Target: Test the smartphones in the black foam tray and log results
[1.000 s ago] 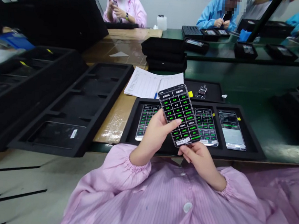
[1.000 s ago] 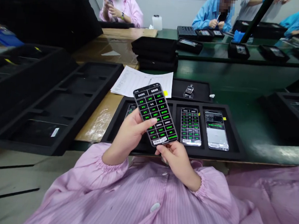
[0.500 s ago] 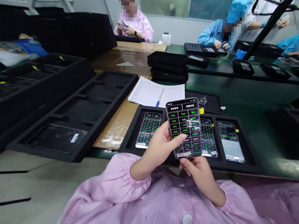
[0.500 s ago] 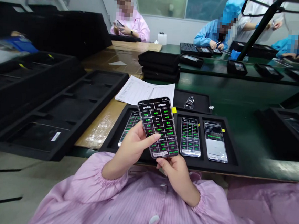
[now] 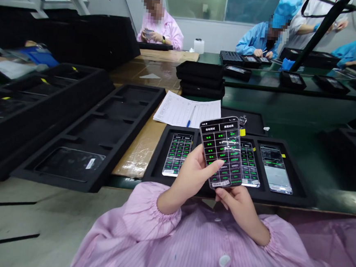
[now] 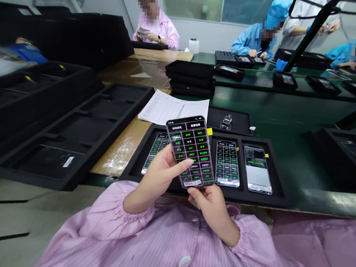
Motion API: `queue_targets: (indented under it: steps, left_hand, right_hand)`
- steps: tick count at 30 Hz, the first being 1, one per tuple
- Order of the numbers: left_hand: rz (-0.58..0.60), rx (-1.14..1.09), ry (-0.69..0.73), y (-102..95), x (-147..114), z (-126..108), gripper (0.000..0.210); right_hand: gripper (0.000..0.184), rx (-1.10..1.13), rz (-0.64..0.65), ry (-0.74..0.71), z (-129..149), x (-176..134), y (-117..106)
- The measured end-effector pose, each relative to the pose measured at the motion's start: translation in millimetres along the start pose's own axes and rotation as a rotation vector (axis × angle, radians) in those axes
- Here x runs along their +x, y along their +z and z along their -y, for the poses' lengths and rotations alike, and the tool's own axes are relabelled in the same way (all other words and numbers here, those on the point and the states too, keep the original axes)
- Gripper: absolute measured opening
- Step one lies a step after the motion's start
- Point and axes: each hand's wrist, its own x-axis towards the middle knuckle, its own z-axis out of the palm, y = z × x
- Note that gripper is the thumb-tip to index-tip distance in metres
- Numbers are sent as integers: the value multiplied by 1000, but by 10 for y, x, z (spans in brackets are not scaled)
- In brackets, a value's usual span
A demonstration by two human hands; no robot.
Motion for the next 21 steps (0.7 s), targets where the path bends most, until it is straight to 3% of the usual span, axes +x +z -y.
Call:
queue_targets:
  steps: [12,21]
  left_hand:
    - [-38,-46,-4,22,39,45,36]
    - [-183,-372,-104,107,117,-18,32]
  right_hand:
    - [57,-52,-56,-88,8,-12,-29]
    - [51,-197,-119,-191,-59,-37,-29]
